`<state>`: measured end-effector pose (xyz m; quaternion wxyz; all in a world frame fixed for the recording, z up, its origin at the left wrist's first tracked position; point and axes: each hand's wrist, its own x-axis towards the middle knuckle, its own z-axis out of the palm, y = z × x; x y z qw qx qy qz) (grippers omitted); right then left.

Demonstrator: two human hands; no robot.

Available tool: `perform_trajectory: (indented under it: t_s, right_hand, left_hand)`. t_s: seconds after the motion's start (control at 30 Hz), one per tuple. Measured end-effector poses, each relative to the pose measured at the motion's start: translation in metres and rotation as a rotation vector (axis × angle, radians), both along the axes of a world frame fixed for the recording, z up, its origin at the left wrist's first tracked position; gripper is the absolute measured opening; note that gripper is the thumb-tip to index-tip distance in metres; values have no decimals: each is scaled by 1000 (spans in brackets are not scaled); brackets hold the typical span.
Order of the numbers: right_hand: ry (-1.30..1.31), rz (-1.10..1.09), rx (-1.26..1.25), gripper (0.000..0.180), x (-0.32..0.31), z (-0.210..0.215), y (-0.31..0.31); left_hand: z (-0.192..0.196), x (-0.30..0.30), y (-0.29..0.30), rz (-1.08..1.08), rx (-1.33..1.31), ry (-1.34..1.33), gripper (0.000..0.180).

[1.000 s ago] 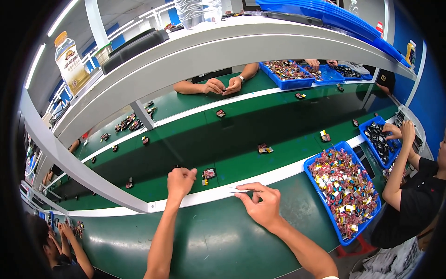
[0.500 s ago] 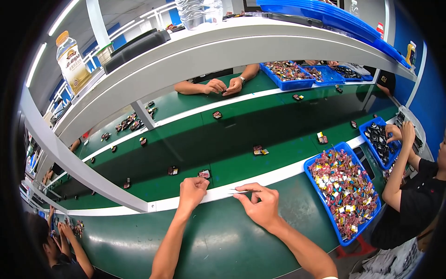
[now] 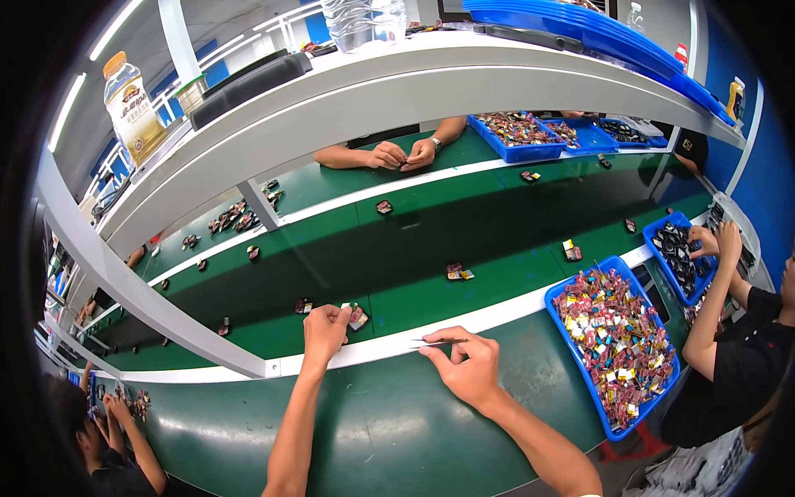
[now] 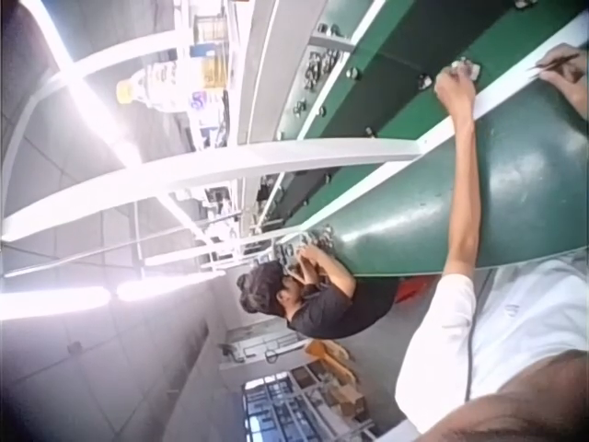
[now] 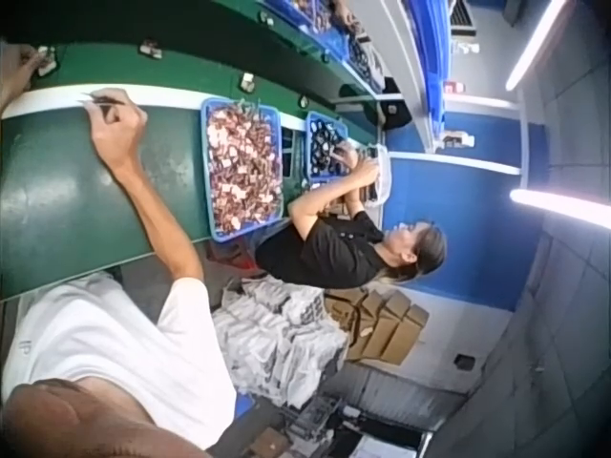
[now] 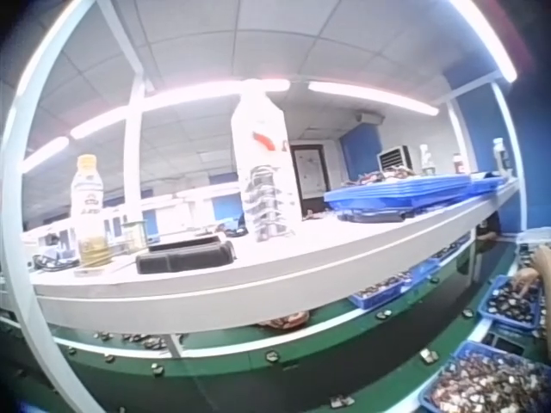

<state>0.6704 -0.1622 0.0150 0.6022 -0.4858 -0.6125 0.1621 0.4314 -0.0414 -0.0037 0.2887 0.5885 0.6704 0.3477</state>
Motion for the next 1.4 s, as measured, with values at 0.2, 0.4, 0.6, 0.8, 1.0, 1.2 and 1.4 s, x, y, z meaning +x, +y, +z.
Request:
perform_trajectory:
  t_s: [0.2, 0.4, 0.6, 0.8, 1.0, 1.2, 1.4]
  right_hand:
    - [-2, -6, 16, 11, 3, -1, 1]
    - [-14, 0, -118, 8, 4, 10, -5]
    - [-5, 16, -31, 9, 7, 3, 0]
    - [189, 75, -201, 12, 15, 3, 3]
    - [436, 213, -353, 14, 32, -2, 6]
    - [410, 268, -362, 15, 32, 0, 3]
    - [301, 289, -433, 14, 34, -1, 0]
  left_hand:
    - [16, 17, -1, 21, -113, -18, 29]
    - [-15, 5, 3, -9, 95, 122, 25]
    - [-5, 7, -8, -11, 132, 86, 21]
    - [-2, 17, -14, -146, 122, -232, 10]
    - [43, 33, -32, -442, -76, -193, 13]
    - [67, 49, -56, -663, -175, -128, 13]
    - [59, 55, -59, -719, -127, -40, 11]
